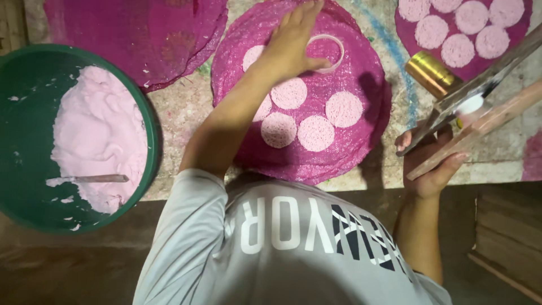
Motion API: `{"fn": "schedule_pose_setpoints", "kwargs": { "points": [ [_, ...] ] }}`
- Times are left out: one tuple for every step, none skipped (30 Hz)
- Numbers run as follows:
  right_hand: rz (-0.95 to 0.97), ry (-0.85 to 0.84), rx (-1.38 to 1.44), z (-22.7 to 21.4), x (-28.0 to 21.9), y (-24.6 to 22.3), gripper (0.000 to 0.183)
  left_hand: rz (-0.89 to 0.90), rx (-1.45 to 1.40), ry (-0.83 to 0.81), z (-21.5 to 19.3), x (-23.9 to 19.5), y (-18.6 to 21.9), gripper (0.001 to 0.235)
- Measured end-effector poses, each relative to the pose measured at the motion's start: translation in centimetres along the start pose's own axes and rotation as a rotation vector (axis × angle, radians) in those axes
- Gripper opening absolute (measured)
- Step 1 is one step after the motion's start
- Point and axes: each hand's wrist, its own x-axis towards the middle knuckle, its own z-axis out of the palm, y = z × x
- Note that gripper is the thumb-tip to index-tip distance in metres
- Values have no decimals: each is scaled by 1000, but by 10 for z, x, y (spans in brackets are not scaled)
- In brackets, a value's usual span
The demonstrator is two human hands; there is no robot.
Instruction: The person scoops pink dough from a green basin and uses a handheld press to form circular discs on a pink tray. The person repeatedly fills the press, releases the shaped dough, and arranges the discs on the tray.
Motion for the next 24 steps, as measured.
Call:
{"fn": "schedule_pose_setpoints", "kwargs": {
  "points": [
    [-14, 8, -11, 1, 1, 1, 80, 41, 6, 24, 1, -1, -7, 101],
    [-21, 19, -10, 0, -2, 1, 78, 80, 7, 40, 4, -7, -14, 90],
    [-18, 17, -10, -2, -3, 1, 77, 43, 10, -35, 7, -14, -22, 75],
    [-15, 16, -11, -5, -6, 1, 75, 8, 11, -112, 11, -24, -30, 61],
    [-3, 3, -12, -8, -7, 1, 74, -26, 13, -190, 15, -33, -36, 47],
    [0, 0, -18, -10, -7, 2, 73, -30, 62, -202, 19, -43, -41, 50],
    [4, -3, -24, -12, -6, 4, 73, -34, 110, -215, 24, -54, -44, 53],
    [-1, 8, -39, -15, -6, 5, 73, -37, 160, -228, 30, -63, -45, 55],
    [10, 8, -31, -18, -4, 7, 75, 22, 143, -146, 36, -70, -46, 65],
    [20, 9, -24, -20, -4, 9, 76, 81, 125, -64, 42, -75, -45, 76],
    [46, 0, 5, -21, -2, 10, 78, 141, 107, 19, 48, -78, -43, 87],
    [64, -7, 22, -22, -2, 11, 79, 128, 130, 20, 53, -80, -40, 82],
    [82, -14, 40, -22, -3, 12, 80, 115, 152, 22, 56, -80, -36, 77],
    [86, -19, 48, -21, -1, 14, 80, 103, 179, 28, 54, -79, -33, 72],
    [88, -21, 64, -19, 1, 16, 81, 30, 119, -22, 47, -80, -29, 58],
    [91, -21, 78, -18, 2, 16, 82, -40, 56, -73, 39, -84, -25, 46],
    [92, -19, 99, -17, 2, 17, 85, -109, -7, -123, 27, -91, -19, 37],
    [89, -18, 97, -16, 1, 16, 85, -139, -205, -46, 10, -101, -16, 33],
    [86, -20, 92, -17, 2, 16, 86, -169, -402, 33, -11, -115, -15, 29],
    [77, -25, 67, -17, 2, 15, 85, -56, -412, 226, -33, -130, -17, 28],
    [71, -23, 47, -18, 3, 15, 84, -180, -420, 285, -56, -156, -21, 27],
    [67, -17, 27, -19, 1, 14, 84, -220, -220, 452, -75, -184, -25, 27],
    [65, -5, 12, -21, 0, 14, 83, -254, -15, 612, -92, -212, -33, 30],
    [71, 4, 2, -22, -1, 13, 83, -355, 198, 558, -112, -239, -43, 20]
  ]
}}
